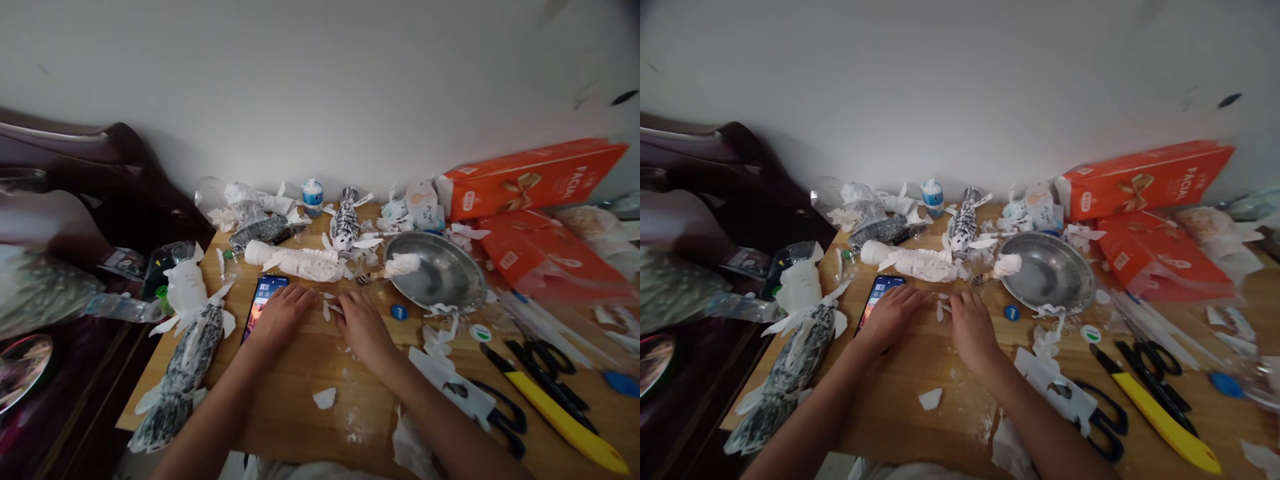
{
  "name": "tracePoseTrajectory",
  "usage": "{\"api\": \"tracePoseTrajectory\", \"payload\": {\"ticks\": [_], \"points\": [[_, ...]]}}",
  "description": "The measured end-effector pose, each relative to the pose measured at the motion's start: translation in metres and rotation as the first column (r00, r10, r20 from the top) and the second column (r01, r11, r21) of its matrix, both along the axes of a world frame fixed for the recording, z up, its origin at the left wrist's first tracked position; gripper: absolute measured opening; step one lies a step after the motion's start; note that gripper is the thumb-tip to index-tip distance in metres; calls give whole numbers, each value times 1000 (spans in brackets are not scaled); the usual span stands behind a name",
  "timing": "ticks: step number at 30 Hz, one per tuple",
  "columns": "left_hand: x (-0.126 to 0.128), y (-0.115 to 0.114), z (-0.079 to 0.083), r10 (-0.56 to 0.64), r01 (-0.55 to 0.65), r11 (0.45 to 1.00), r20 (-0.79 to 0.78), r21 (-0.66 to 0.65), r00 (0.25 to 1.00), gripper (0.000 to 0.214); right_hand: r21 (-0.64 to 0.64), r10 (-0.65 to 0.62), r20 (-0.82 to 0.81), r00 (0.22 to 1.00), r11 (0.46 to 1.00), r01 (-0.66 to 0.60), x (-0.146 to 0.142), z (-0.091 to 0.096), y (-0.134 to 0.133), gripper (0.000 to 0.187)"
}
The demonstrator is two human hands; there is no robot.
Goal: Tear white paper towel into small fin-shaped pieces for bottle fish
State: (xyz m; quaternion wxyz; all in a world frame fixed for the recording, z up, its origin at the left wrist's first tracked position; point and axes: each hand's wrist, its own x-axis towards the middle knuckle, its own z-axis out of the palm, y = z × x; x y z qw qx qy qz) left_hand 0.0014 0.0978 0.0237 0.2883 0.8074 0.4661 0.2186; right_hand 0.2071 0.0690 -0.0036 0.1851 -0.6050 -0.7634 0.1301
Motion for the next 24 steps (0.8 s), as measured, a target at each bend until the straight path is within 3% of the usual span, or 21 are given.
{"api": "tracePoseTrajectory", "payload": {"ticks": [3,6,11,14,17,19,24], "points": [[6,-10,-2,211,-171,969,238,-177,948,28,-3,-23,-23,999,1000,22,-2,3,-1,10],[15,-22,-6,448,-254,864,433,-436,782,26,-2,-47,-44,998,999,47,-8,4,-3,7],[19,-40,-6,704,-91,634,525,-768,478,36,-18,-37,-19,999,999,37,-25,0,-7,15],[15,-49,-4,783,-7,549,511,-836,354,43,-37,-29,-20,999,999,29,-30,-2,-7,24],[13,-58,-4,824,34,508,498,-860,270,50,-43,-27,-23,999,999,26,-30,-2,-2,31],[14,-62,-6,839,63,484,483,-873,252,48,-32,-38,-5,999,999,37,-28,0,3,28],[20,-65,-10,909,88,349,360,-933,210,39,25,-54,61,997,998,53,-31,4,8,29]]}}
